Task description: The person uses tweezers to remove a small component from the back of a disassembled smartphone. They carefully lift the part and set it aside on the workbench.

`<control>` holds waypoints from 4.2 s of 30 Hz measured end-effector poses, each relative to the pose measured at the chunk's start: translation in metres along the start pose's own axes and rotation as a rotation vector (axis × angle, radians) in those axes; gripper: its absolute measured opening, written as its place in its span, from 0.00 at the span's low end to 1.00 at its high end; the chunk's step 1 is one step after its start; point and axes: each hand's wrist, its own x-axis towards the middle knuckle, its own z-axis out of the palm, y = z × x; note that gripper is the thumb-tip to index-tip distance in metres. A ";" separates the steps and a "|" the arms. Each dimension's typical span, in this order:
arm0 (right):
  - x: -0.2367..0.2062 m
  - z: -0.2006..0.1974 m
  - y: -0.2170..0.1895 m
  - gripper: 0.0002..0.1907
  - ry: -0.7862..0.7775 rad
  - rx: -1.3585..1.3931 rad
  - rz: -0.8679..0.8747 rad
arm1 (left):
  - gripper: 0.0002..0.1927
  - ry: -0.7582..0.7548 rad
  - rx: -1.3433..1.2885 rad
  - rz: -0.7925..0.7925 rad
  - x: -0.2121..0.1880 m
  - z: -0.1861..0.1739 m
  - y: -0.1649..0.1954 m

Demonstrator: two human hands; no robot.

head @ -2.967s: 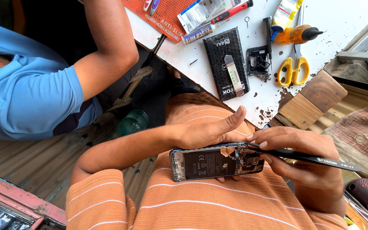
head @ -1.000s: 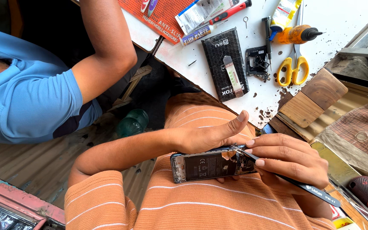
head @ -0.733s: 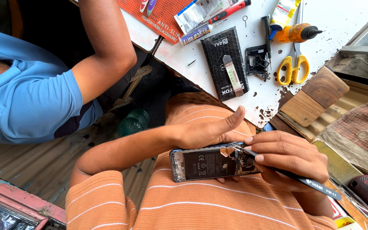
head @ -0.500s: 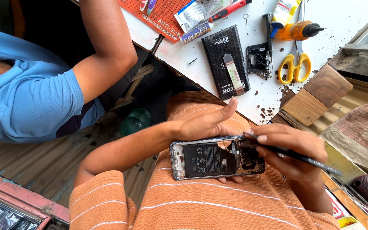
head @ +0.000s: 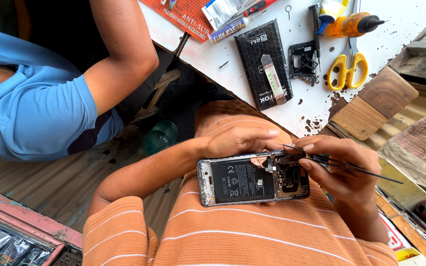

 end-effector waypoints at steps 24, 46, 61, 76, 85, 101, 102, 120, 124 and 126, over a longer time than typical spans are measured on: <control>-0.016 0.029 0.045 0.20 0.451 0.385 -0.247 | 0.08 0.316 0.691 0.580 -0.019 0.036 0.010; 0.007 0.024 -0.001 0.29 0.219 0.404 0.038 | 0.06 0.452 0.483 1.070 -0.015 0.076 -0.008; -0.012 0.018 0.013 0.32 0.245 0.120 -0.123 | 0.07 0.512 0.617 1.071 -0.022 0.076 -0.013; -0.013 0.020 0.011 0.32 0.202 0.147 -0.124 | 0.04 0.509 0.562 1.074 -0.023 0.070 -0.013; -0.021 0.020 0.016 0.32 0.184 0.267 -0.107 | 0.04 0.499 0.524 1.048 -0.022 0.071 -0.014; -0.011 0.033 0.053 0.27 0.357 0.550 -0.080 | 0.04 0.559 0.535 1.070 -0.015 0.072 -0.015; -0.009 0.036 0.057 0.27 0.347 0.603 -0.089 | 0.05 0.599 0.576 1.066 -0.015 0.072 -0.014; -0.016 0.053 0.073 0.26 0.254 0.678 -0.077 | 0.07 0.700 0.634 1.021 -0.013 0.069 -0.017; -0.014 0.052 0.072 0.26 0.260 0.658 -0.063 | 0.07 0.697 0.643 1.014 -0.014 0.069 -0.016; -0.014 0.052 0.071 0.26 0.264 0.659 -0.070 | 0.08 0.696 0.633 1.008 -0.014 0.067 -0.016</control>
